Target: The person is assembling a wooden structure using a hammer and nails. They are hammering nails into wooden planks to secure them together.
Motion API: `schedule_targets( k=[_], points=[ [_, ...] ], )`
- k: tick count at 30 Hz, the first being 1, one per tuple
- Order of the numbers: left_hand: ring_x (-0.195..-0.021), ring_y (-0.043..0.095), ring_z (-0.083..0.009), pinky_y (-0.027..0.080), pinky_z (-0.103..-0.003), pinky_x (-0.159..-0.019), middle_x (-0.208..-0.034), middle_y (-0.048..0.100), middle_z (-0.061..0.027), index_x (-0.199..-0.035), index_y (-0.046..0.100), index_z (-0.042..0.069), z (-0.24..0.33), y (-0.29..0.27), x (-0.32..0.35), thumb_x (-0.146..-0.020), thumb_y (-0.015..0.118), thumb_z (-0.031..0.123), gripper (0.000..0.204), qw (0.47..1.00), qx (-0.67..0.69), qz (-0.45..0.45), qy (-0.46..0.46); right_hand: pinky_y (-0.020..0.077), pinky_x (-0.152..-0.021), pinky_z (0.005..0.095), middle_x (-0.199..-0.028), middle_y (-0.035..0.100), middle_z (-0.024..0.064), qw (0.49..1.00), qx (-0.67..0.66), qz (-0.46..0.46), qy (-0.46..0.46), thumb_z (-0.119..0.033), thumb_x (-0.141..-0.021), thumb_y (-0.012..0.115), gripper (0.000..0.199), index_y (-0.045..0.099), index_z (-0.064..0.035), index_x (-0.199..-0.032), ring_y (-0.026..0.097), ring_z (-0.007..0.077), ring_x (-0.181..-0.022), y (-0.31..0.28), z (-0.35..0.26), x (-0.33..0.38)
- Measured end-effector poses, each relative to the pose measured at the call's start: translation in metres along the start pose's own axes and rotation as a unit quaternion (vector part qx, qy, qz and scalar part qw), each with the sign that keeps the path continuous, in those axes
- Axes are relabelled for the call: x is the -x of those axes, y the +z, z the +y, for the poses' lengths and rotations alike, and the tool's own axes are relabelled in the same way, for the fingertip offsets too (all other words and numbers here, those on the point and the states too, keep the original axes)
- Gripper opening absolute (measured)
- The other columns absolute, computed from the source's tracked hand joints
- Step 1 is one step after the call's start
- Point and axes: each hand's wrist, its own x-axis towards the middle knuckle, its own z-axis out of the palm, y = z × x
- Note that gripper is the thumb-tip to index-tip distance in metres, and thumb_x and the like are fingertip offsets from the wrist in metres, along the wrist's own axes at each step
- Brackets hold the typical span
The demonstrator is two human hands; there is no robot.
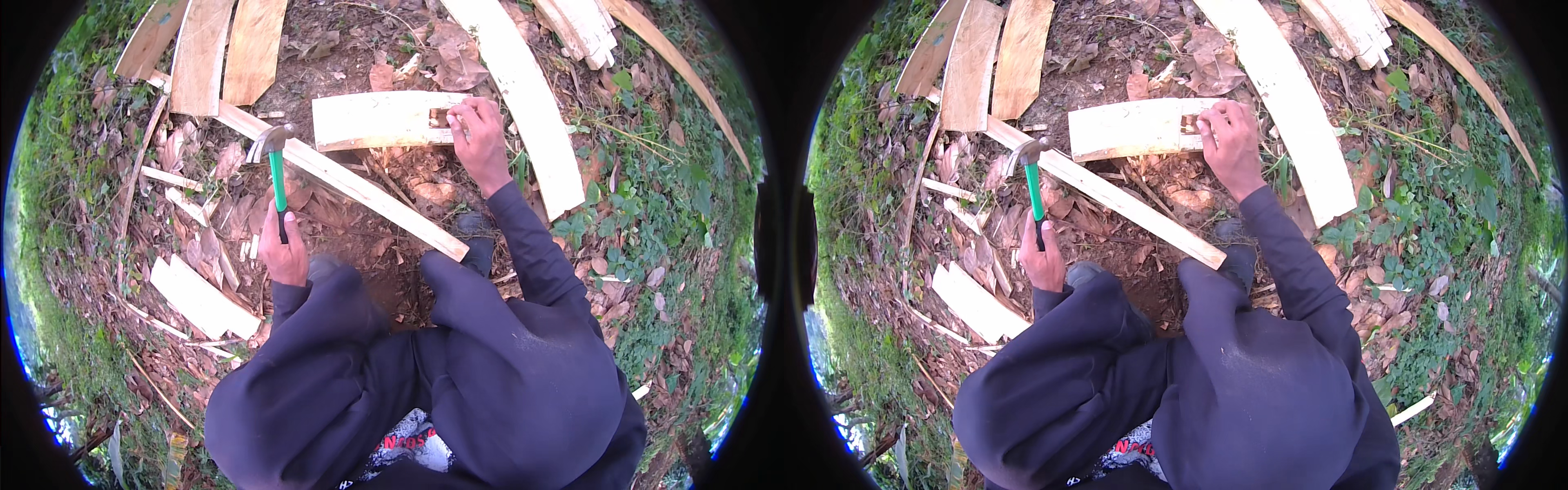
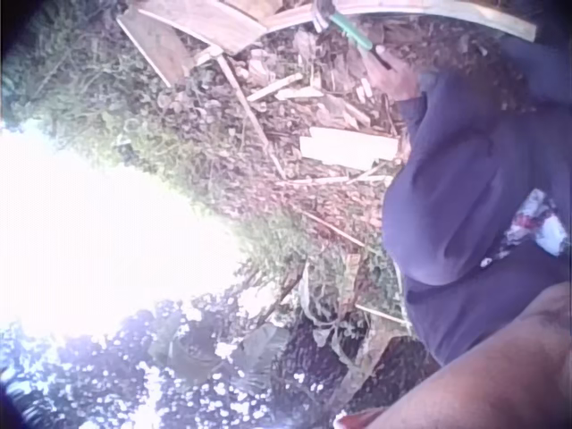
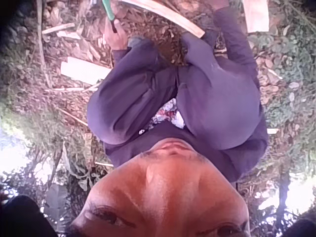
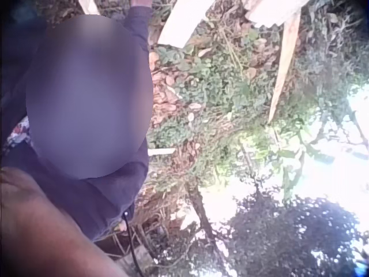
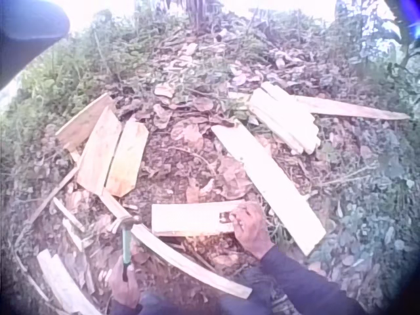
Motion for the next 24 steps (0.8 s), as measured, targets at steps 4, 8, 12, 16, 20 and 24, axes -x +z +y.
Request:
schedule_targets(
  k=[4, 8, 12, 16, 20, 24],
  points=[
    [-0.083, 0.065, -0.0214, 0.051, -0.034, -0.076, -0.099, 0.07, -0.015, -0.135, 0.06, -0.005, 0.009, 0.002, 0.001, -0.102, 0.061, 0.017, 0.039, 0.998, 0.039, -0.03, -0.03, 0.036, -0.108, 0.0467, -0.128, 0.054, 0.012, 0.996, 0.061, -0.07, 0.013, -0.014, -0.089, 0.068, 0.013, 0.075, -0.0077, -0.098, 0.046, 0.0314, -0.129, -0.012, 0.008, 0.006],
    [-0.095, 0.069, -0.0323, 0.052, -0.04, -0.087, -0.108, 0.072, -0.0204, -0.132, 0.061, -0.005, 0.019, -0.002, 0.005, -0.103, 0.059, 0.018, 0.037, 0.997, 0.025, -0.06, -0.047, 0.0245, -0.114, 0.0555, -0.151, 0.043, 0.0136, 0.982, 0.13, -0.119, 0.06, -0.026, -0.086, 0.072, 0.02, 0.079, -0.009, -0.093, 0.032, 0.0366, -0.141, 0.002, -0.003, -0.004],
    [-0.077, 0.061, -0.0165, 0.049, -0.031, -0.069, -0.09, 0.067, -0.011, -0.136, 0.06, -0.004, 0.015, -0.005, 0.006, -0.102, 0.062, 0.018, 0.04, 0.999, 0.003, -0.053, -0.011, 0.0223, -0.114, 0.0592, -0.152, 0.046, 0.0152, 0.968, 0.163, -0.142, 0.128, -0.03, -0.085, 0.072, 0.025, 0.08, -0.0071, -0.09, 0.034, 0.0401, -0.141, 0.021, -0.007, -0.018],
    [-0.071, 0.058, -0.0103, 0.046, -0.027, -0.062, -0.083, 0.064, -0.005, -0.137, 0.058, -0.004, 0.006, 0.0, 0.005, -0.103, 0.061, 0.017, 0.04, 0.997, 0.027, -0.061, -0.028, 0.0226, -0.114, 0.064, -0.15, 0.05, 0.0166, 0.953, 0.189, -0.165, 0.167, -0.026, -0.083, 0.074, 0.021, 0.079, -0.0052, -0.084, 0.04, 0.0391, -0.14, 0.027, -0.01, -0.025],
    [-0.065, 0.054, -0.0068, 0.043, -0.023, -0.057, -0.081, 0.062, -0.0016, -0.139, 0.057, -0.004, -0.003, -0.002, 0.003, -0.104, 0.06, 0.014, 0.04, 0.997, 0.029, -0.057, -0.034, 0.0229, -0.112, 0.0681, -0.139, 0.059, 0.0131, 0.963, 0.191, -0.123, 0.146, -0.017, -0.082, 0.07, 0.016, 0.075, -0.0015, -0.082, 0.047, 0.0378, -0.133, 0.037, -0.008, -0.024],
    [-0.064, 0.053, -0.0052, 0.042, -0.021, -0.056, -0.08, 0.061, -0.0009, -0.138, 0.058, -0.004, -0.011, -0.004, 0.002, -0.104, 0.06, 0.013, 0.038, 0.996, 0.034, -0.06, -0.053, 0.0218, -0.114, 0.0689, -0.128, 0.063, 0.0074, 0.957, 0.194, -0.177, 0.123, -0.012, -0.074, 0.08, 0.015, 0.075, -0.0014, -0.084, 0.053, 0.0324, -0.122, 0.025, -0.015, -0.035]
  ],
)
